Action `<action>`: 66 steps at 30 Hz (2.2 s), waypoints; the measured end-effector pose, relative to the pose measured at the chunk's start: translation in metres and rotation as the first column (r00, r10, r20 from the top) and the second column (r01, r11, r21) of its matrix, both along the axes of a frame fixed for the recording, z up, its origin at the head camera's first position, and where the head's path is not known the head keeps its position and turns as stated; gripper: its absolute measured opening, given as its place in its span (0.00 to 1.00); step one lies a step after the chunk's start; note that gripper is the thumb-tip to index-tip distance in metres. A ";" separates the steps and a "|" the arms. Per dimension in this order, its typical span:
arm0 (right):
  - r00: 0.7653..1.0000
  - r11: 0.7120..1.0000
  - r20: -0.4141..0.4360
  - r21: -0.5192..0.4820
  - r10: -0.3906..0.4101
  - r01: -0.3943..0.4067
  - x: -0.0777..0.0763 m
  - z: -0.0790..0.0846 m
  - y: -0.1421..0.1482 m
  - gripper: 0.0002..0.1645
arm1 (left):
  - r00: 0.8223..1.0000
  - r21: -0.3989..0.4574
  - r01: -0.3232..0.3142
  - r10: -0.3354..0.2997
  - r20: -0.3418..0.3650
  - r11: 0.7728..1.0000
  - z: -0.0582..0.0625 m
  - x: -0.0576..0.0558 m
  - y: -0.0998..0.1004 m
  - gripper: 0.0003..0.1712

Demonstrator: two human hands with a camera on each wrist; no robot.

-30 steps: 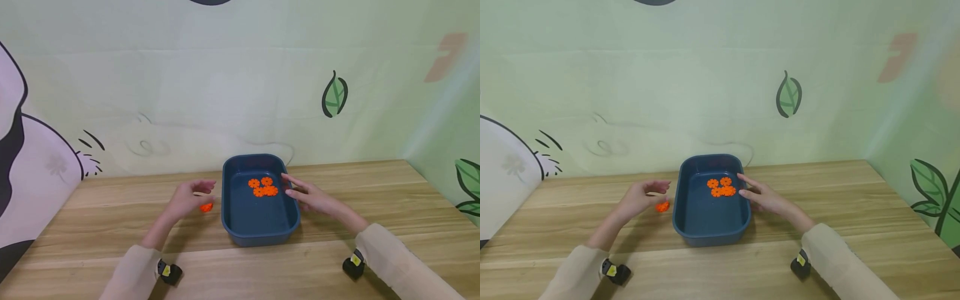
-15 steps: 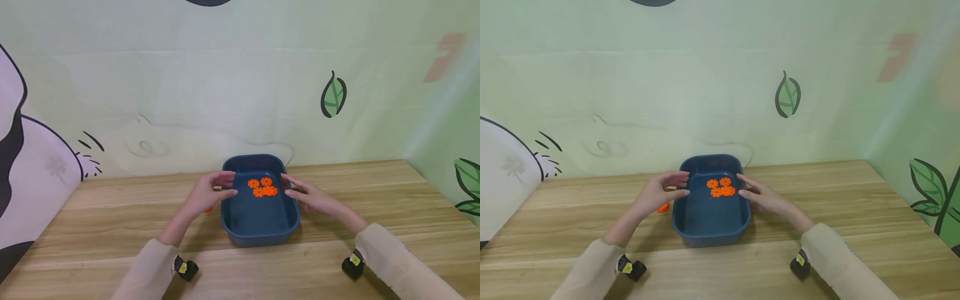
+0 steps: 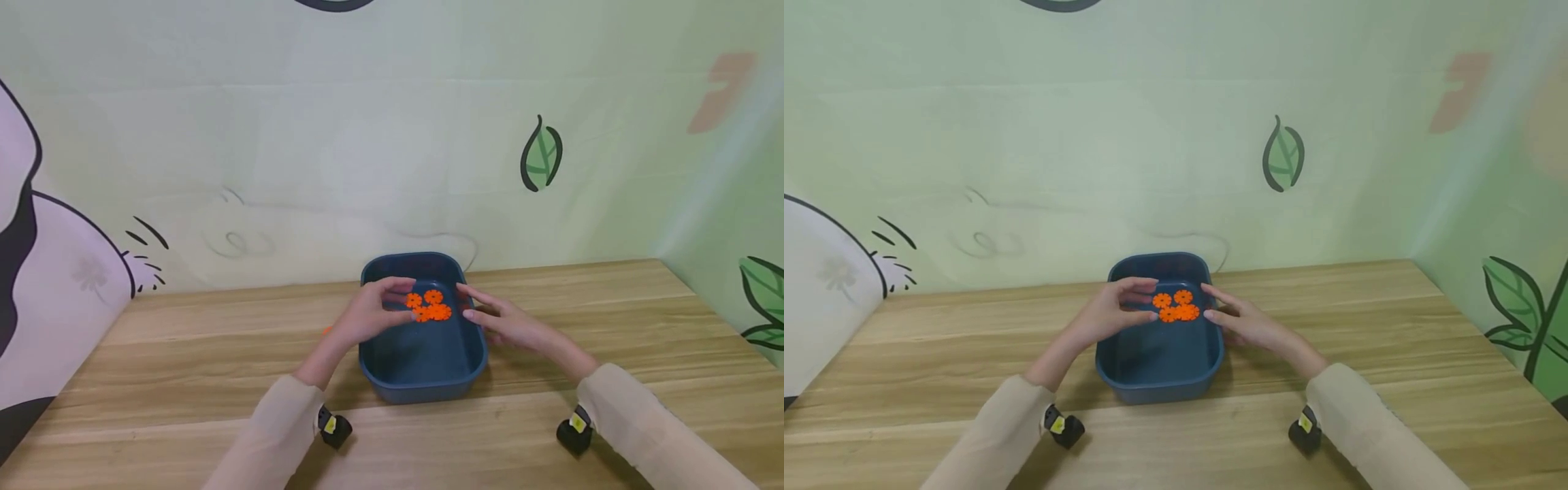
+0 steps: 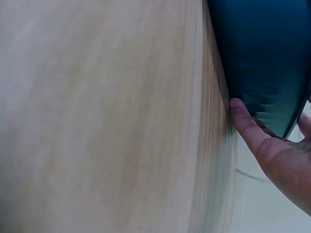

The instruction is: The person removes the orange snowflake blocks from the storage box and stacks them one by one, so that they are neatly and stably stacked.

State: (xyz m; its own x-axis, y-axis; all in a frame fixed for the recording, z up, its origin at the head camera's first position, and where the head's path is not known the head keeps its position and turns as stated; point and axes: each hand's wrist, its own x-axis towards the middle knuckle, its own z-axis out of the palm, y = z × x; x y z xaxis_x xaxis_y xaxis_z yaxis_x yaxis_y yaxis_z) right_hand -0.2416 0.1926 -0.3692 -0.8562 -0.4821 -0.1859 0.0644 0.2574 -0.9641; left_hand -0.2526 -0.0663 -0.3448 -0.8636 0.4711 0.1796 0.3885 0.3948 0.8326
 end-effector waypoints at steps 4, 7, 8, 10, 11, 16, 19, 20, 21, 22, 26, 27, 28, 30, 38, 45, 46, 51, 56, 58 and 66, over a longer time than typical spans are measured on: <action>1.000 1.000 0.008 -0.007 0.000 0.000 -0.001 0.000 0.001 0.40 | 0.999 -0.050 0.032 -0.033 -0.014 0.998 -0.001 -0.005 0.010 0.31; 1.000 1.000 0.007 -0.007 -0.001 0.001 -0.001 -0.001 0.002 0.40 | 0.998 -0.105 0.061 -0.064 -0.022 0.993 -0.003 -0.008 0.016 0.31; 1.000 1.000 0.005 -0.007 0.001 -0.001 -0.001 -0.001 0.002 0.40 | 0.997 -0.124 0.070 -0.073 -0.020 0.990 -0.004 -0.009 0.019 0.31; 1.000 1.000 0.002 -0.005 0.001 -0.001 -0.001 0.000 0.002 0.40 | 0.996 -0.169 0.083 -0.088 -0.024 0.982 -0.007 -0.011 0.022 0.32; 1.000 1.000 0.001 -0.003 0.000 0.000 -0.001 0.000 0.001 0.40 | 0.995 -0.188 0.089 -0.094 -0.019 0.978 -0.009 -0.013 0.024 0.32; 1.000 1.000 -0.012 0.011 0.002 -0.002 0.000 0.001 0.000 0.41 | 0.993 -0.268 0.112 -0.117 -0.005 0.957 -0.015 -0.019 0.030 0.32; 1.000 1.000 -0.012 0.008 0.006 -0.006 0.001 0.001 0.000 0.40 | 0.991 -0.326 0.127 -0.130 0.013 0.937 -0.016 -0.021 0.032 0.32; 1.000 1.000 -0.016 0.006 0.012 -0.012 0.001 0.001 0.000 0.40 | 0.991 -0.347 0.132 -0.133 0.020 0.928 -0.015 -0.022 0.033 0.32; 1.000 1.000 -0.014 0.002 0.012 -0.012 0.001 0.001 0.000 0.40 | 0.990 -0.370 0.136 -0.136 0.026 0.919 -0.015 -0.022 0.034 0.32; 1.000 1.000 -0.012 0.001 0.010 -0.010 0.000 0.002 0.000 0.40 | 0.990 -0.394 0.137 -0.135 0.032 0.909 -0.015 -0.023 0.035 0.32; 1.000 1.000 -0.013 0.004 0.016 -0.016 0.000 0.003 0.000 0.40 | 0.990 -0.494 0.138 -0.128 0.054 0.859 -0.015 -0.025 0.038 0.32; 1.000 1.000 -0.006 0.006 0.011 -0.011 0.000 0.003 0.000 0.40 | 0.990 -0.518 0.139 -0.126 0.060 0.844 -0.015 -0.025 0.039 0.32; 1.000 1.000 -0.004 0.008 0.012 -0.012 0.000 0.003 -0.001 0.40 | 0.991 -0.537 0.137 -0.118 0.071 0.832 -0.015 -0.024 0.039 0.32; 1.000 1.000 0.000 0.012 0.011 -0.011 0.000 0.003 -0.001 0.40 | 0.991 -0.576 0.133 -0.111 0.074 0.807 -0.016 -0.024 0.040 0.31; 0.999 0.999 -0.029 0.006 0.046 -0.045 0.002 0.002 0.001 0.40 | 0.989 -0.640 0.102 -0.145 -0.015 0.761 -0.019 -0.025 0.043 0.24; 0.999 0.999 -0.031 0.004 0.039 -0.039 0.001 0.001 -0.001 0.39 | 0.991 -0.634 0.111 -0.137 0.008 0.765 -0.019 -0.026 0.040 0.20; 0.999 0.999 -0.029 0.002 0.036 -0.036 0.001 0.001 -0.001 0.39 | 0.991 -0.631 0.113 -0.134 0.014 0.768 -0.019 -0.026 0.039 0.20; 0.999 0.999 -0.027 -0.010 0.041 -0.041 0.002 0.001 -0.003 0.40 | 0.994 -0.610 0.107 -0.100 0.046 0.785 -0.020 -0.026 0.036 0.18; 0.999 0.999 -0.025 -0.013 0.033 -0.033 0.002 0.002 -0.002 0.39 | 0.994 -0.597 0.107 -0.098 0.047 0.795 -0.020 -0.023 0.038 0.12; 0.999 0.999 -0.028 -0.012 0.033 -0.033 0.003 0.002 -0.001 0.39 | 0.992 -0.595 0.113 -0.124 0.022 0.796 -0.019 -0.021 0.039 0.10; 0.999 0.999 -0.034 0.019 0.041 -0.041 0.003 0.003 0.000 0.39 | 0.985 -0.395 0.129 -0.163 -0.053 0.909 -0.007 -0.016 0.029 0.07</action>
